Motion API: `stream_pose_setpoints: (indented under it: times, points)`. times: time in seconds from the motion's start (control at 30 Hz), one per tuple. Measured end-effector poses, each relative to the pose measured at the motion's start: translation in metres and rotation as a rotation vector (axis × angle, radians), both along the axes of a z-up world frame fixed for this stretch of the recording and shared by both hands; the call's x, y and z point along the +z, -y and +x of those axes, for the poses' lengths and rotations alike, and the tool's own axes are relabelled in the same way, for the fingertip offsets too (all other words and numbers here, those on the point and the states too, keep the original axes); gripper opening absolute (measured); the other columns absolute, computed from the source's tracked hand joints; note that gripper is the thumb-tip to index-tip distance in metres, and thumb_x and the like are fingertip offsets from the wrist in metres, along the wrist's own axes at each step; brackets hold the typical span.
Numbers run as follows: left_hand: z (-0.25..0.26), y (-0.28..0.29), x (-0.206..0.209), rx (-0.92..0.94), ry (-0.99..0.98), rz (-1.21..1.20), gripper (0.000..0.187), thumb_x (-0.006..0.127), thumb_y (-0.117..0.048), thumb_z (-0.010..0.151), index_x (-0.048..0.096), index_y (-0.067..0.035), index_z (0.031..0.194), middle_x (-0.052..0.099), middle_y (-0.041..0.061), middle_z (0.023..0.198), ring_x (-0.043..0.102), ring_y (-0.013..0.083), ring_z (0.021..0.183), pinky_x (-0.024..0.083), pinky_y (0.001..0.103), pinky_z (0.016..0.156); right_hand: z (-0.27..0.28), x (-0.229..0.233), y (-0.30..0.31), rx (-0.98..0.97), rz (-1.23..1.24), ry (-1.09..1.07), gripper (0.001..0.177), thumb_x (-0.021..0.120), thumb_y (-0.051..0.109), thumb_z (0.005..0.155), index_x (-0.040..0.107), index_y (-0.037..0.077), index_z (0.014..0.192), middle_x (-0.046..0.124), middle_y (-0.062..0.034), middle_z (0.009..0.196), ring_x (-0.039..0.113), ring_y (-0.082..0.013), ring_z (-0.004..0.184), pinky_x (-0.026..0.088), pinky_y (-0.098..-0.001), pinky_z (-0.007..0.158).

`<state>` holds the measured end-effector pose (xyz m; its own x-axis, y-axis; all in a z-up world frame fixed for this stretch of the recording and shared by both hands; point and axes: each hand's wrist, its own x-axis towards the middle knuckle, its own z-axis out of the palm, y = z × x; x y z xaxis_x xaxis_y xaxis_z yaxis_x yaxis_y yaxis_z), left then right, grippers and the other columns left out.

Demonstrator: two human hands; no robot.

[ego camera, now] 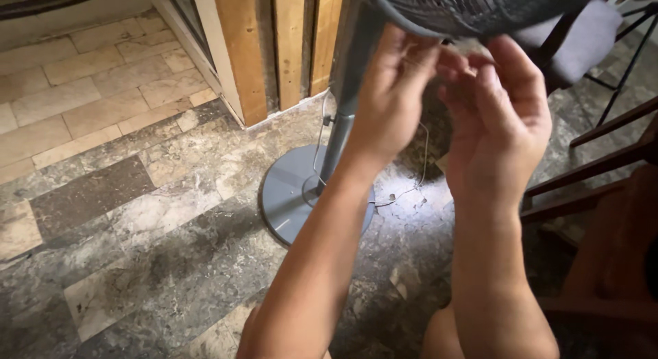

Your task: The person kneels in front of a standing fan and repeatedly attempts to secure the front grill by hand. They manipulate a small plastic clip or fastener around the grill's edge, trying to snap it into place. The person adjusts the grill's position and repositions their hands multiple times, but the clip does not appear to fully secure.

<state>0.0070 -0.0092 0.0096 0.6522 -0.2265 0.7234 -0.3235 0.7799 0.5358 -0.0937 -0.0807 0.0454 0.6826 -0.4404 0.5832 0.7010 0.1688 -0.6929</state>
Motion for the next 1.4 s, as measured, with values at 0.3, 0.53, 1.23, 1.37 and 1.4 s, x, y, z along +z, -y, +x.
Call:
stream_pose_setpoints:
  times: [0.3,0.53,1.23,1.37,1.4]
  points:
    - [-0.013,-0.029,0.028,-0.112,-0.194,-0.094,0.007,0.062,-0.01,0.111,0.067,-0.007,0.115,0.076,0.008,0.107,0.07,0.0163,0.098,0.054,0.034,0.085,0.002,0.013,0.007,0.365,0.119,-0.055,0.03,0.057,0.001,0.114,0.057,-0.004,0.143,0.07,-0.0125,0.122,0.069,-0.0201,0.109,0.054,-0.032,0.089]
    - [-0.032,-0.035,0.035,-0.013,-0.237,-0.057,0.015,0.068,-0.009,0.107,0.066,-0.004,0.121,0.075,0.009,0.113,0.071,0.0161,0.108,0.055,0.032,0.095,0.012,0.009,0.012,0.42,0.163,-0.061,0.033,0.06,0.0,0.113,0.059,-0.005,0.146,0.069,-0.0142,0.126,0.07,-0.0187,0.109,0.056,-0.0325,0.094]
    - [-0.044,-0.021,0.029,0.594,-0.063,0.158,0.02,0.064,-0.007,0.112,0.065,0.003,0.129,0.074,0.011,0.12,0.07,0.0157,0.112,0.058,0.031,0.107,0.032,0.009,0.013,0.577,0.326,-0.11,0.021,0.064,0.006,0.107,0.064,-0.001,0.127,0.072,-0.009,0.115,0.069,-0.0161,0.103,0.056,-0.0351,0.098]
    - [-0.044,-0.023,0.028,0.378,-0.174,0.03,0.023,0.063,-0.005,0.108,0.062,0.001,0.13,0.072,0.011,0.125,0.069,0.0185,0.118,0.056,0.033,0.109,0.032,0.01,0.012,0.569,0.309,-0.141,0.023,0.066,0.004,0.101,0.065,0.001,0.124,0.072,-0.0074,0.111,0.069,-0.0151,0.1,0.058,-0.0342,0.096]
    - [-0.043,-0.023,0.027,0.356,-0.181,0.038,0.02,0.063,-0.003,0.109,0.062,0.002,0.128,0.072,0.013,0.124,0.069,0.0189,0.117,0.056,0.033,0.108,0.031,0.009,0.011,0.526,0.276,-0.116,0.023,0.067,0.003,0.101,0.065,-0.001,0.124,0.072,-0.0083,0.112,0.068,-0.015,0.099,0.057,-0.0326,0.093]
